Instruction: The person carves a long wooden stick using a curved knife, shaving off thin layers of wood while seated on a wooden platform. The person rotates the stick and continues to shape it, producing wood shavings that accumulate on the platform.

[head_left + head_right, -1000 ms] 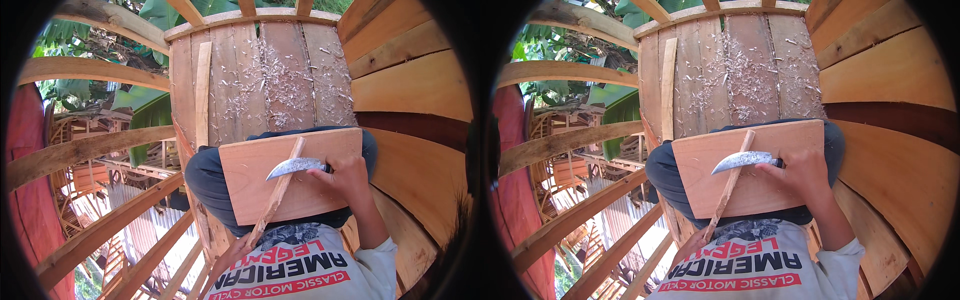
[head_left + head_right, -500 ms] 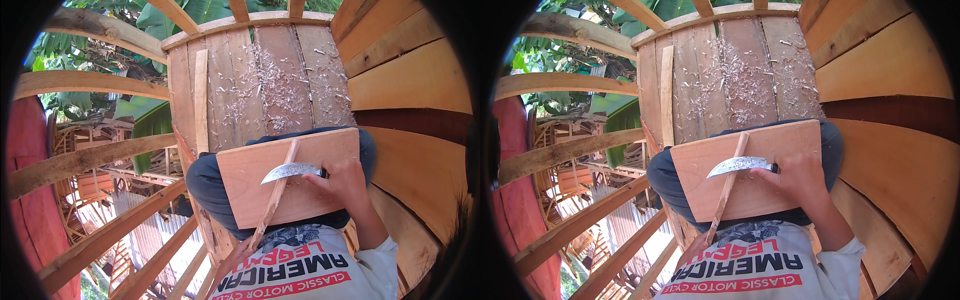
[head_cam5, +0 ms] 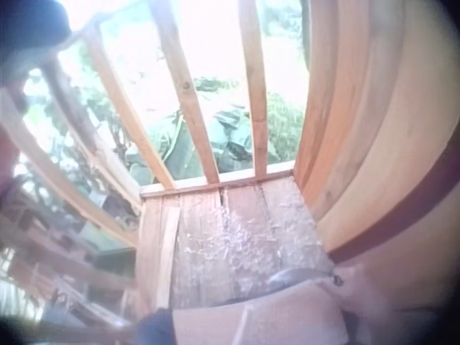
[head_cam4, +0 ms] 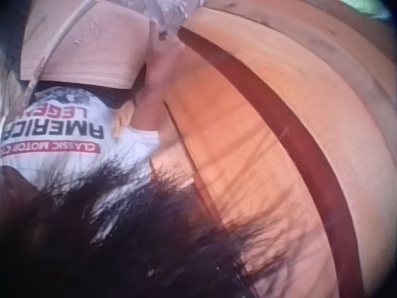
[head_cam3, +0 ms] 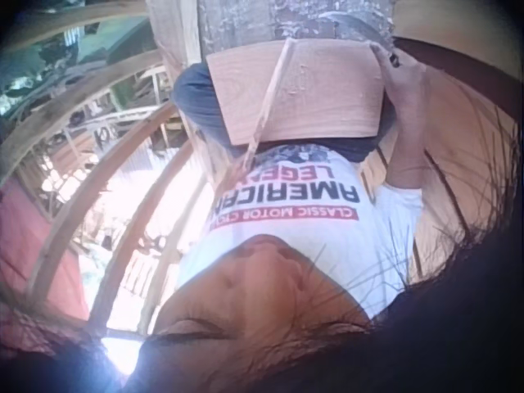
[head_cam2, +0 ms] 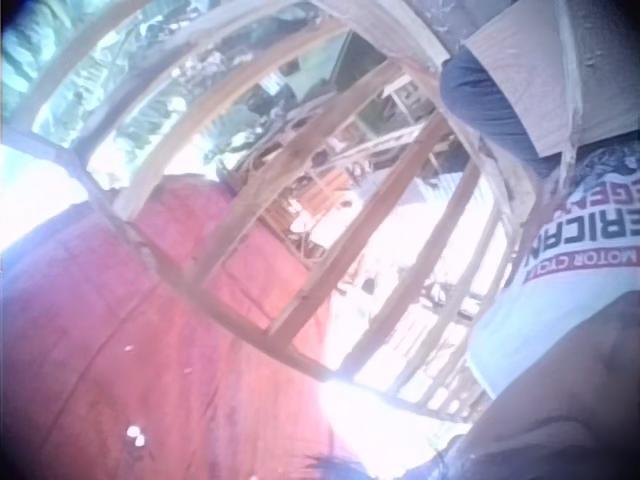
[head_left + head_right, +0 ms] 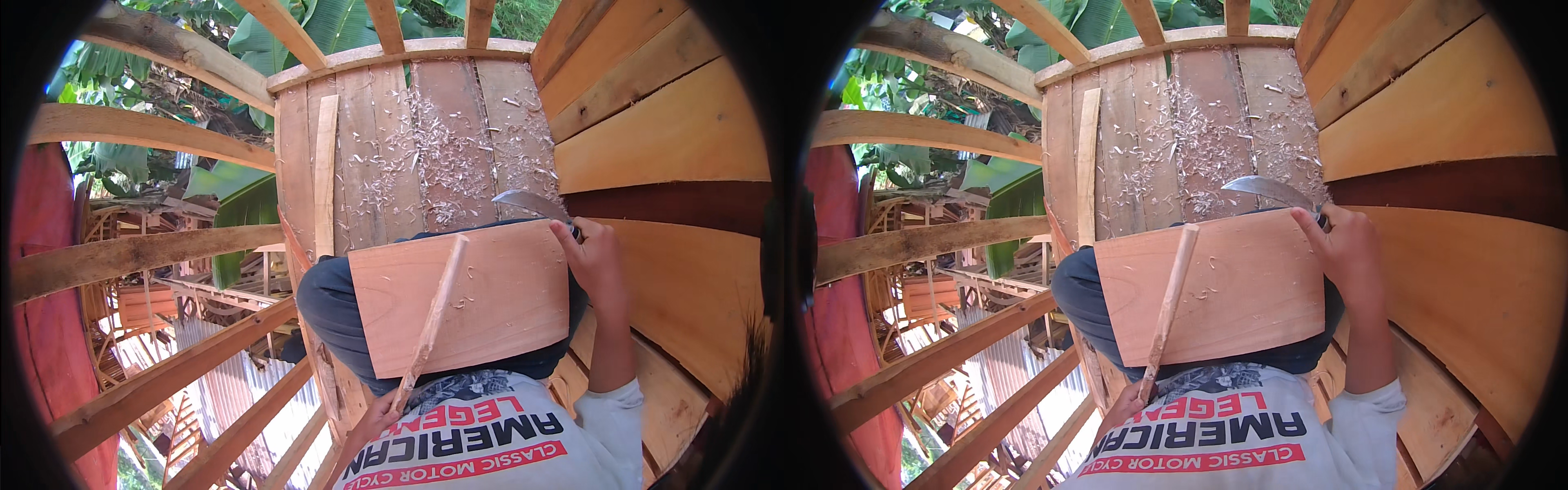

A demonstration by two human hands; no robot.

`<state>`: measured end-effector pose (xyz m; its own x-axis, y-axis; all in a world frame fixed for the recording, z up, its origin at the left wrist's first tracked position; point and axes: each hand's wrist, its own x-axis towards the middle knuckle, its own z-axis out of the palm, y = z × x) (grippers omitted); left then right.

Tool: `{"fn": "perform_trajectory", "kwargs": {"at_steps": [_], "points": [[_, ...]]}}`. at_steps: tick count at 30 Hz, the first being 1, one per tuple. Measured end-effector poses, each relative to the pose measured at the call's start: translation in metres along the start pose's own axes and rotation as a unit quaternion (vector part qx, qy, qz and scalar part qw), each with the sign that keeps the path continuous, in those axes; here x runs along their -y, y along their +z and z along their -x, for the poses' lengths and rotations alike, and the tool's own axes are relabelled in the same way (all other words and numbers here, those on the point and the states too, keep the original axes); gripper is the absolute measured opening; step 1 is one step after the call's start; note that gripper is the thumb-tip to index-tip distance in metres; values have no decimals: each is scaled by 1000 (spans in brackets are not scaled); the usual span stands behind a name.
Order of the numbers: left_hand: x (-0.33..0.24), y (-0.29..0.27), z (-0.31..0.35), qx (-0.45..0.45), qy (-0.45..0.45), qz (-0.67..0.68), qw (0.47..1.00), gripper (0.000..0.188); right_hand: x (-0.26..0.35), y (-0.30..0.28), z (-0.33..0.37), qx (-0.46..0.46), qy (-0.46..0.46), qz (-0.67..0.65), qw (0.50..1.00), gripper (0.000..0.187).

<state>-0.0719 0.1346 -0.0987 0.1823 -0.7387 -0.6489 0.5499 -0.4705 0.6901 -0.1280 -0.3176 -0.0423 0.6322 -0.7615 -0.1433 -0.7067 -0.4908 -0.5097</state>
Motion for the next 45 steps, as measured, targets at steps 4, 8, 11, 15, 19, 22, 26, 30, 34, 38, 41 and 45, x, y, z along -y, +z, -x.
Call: {"fn": "perform_trajectory", "kwargs": {"at_steps": [4, 8, 11, 15, 19, 22, 26, 30, 34, 38, 41, 45], "points": [[-11, -5, 8, -61, 73, -51, 994, 61, -21, 21, 6, -29, 46, -77, 996, 42], [-43, -5, 0, -233, 164, 15, 958, 52, -37, 38, 22, -11, 80, -126, 989, 31], [-64, -2, -21, -306, 216, -12, 927, 49, -37, 37, 30, -8, 30, -108, 994, 31], [-61, 4, -20, -307, 186, -22, 933, 53, -35, 38, 34, -2, 77, -149, 986, 31], [-67, 8, -18, -338, 171, -1, 926, 60, -34, 36, 46, 3, 92, -152, 984, 37], [-59, 8, -16, -351, 173, 3, 920, 60, -36, 42, 51, -8, 95, -169, 981, 30], [-52, 7, -15, -334, 189, -13, 923, 55, -43, 48, 49, -16, 105, -184, 977, 35], [-46, 3, -14, -331, 221, -31, 917, 47, -44, 47, 46, -24, 100, -190, 976, 33], [-57, -6, -6, -359, 172, -128, 908, 44, -22, 38, 42, -79, 27, -168, 982, 32], [-75, 3, 0, -311, 174, -93, 930, 49, 13, 31, 45, -96, -141, -219, 961, 37], [-80, 5, -2, -272, 166, -160, 934, 51, 28, 33, 56, -3, -204, -252, 946, 41], [-85, 21, -7, -269, 127, -208, 932, 44, 48, 30, 64, 12, -234, -256, 938, 48]]}}
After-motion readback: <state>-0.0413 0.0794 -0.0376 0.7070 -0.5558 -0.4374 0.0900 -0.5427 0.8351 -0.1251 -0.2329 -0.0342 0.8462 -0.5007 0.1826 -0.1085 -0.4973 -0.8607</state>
